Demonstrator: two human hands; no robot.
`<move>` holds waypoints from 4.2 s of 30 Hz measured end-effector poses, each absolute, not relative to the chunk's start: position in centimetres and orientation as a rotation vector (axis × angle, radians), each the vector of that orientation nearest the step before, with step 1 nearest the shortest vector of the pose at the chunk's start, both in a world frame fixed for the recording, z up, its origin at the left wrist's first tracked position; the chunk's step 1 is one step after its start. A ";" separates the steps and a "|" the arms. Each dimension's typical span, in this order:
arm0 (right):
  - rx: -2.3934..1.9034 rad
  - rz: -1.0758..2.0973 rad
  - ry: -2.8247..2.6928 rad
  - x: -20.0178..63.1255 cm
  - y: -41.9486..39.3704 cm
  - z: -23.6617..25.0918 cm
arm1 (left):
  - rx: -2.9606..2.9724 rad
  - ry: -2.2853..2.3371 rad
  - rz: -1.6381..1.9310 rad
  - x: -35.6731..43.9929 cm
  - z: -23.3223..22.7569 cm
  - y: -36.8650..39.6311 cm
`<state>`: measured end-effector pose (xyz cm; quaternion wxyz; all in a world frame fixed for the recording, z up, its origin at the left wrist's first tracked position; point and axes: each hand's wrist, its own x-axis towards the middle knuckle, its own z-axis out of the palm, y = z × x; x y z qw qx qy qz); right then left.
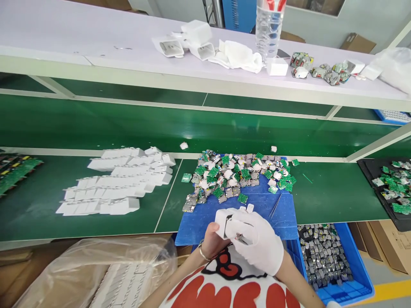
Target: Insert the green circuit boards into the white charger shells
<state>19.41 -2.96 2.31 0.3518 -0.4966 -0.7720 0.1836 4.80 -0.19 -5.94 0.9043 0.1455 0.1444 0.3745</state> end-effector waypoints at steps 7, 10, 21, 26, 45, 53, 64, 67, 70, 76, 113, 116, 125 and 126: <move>-1.403 0.556 -1.951 20.3 -4.9 1.0 | 0.309 0.281 0.771 4.8 -6.1 -0.3; -1.434 0.595 -1.940 20.9 -5.9 1.2 | 0.314 0.289 0.765 4.6 -6.3 -0.2; -1.469 0.630 -1.986 19.7 -4.5 2.0 | 0.322 0.304 0.755 4.6 -5.8 -0.2; -1.396 0.633 -2.072 19.1 -3.1 2.4 | 0.332 0.313 0.741 4.5 -5.9 -0.2; -1.436 0.604 -1.971 19.9 -2.1 2.9 | 0.267 0.390 0.759 5.3 -5.4 -0.9; -1.418 0.642 -1.947 20.3 -2.5 2.5 | 0.139 0.396 0.803 5.5 -5.1 -0.9; -1.454 0.567 -1.931 20.4 -4.1 3.6 | 0.221 0.383 0.735 5.4 -4.7 -1.0; -1.480 0.544 -1.916 20.3 -4.9 3.9 | 0.230 0.371 0.737 5.4 -4.6 -1.0; -1.498 0.509 -1.896 20.2 -5.1 3.8 | 0.259 0.326 0.728 5.4 -4.7 -1.0; -1.499 0.471 -1.893 19.8 -4.9 3.4 | 0.276 0.287 0.698 5.4 -5.0 -1.3; -1.294 2.164 -0.570 42.4 2.4 0.6 | -0.043 0.424 0.311 27.8 -3.0 0.6; -1.296 2.499 -0.266 47.1 3.9 -2.8 | 0.134 0.604 0.115 30.8 -4.4 3.4; -1.046 2.703 -0.072 55.7 6.3 -10.5 | 0.312 0.981 -0.214 37.2 -7.3 6.9; -1.064 2.655 -0.147 56.7 7.5 -10.4 | 0.313 1.100 -0.089 37.3 -7.2 7.4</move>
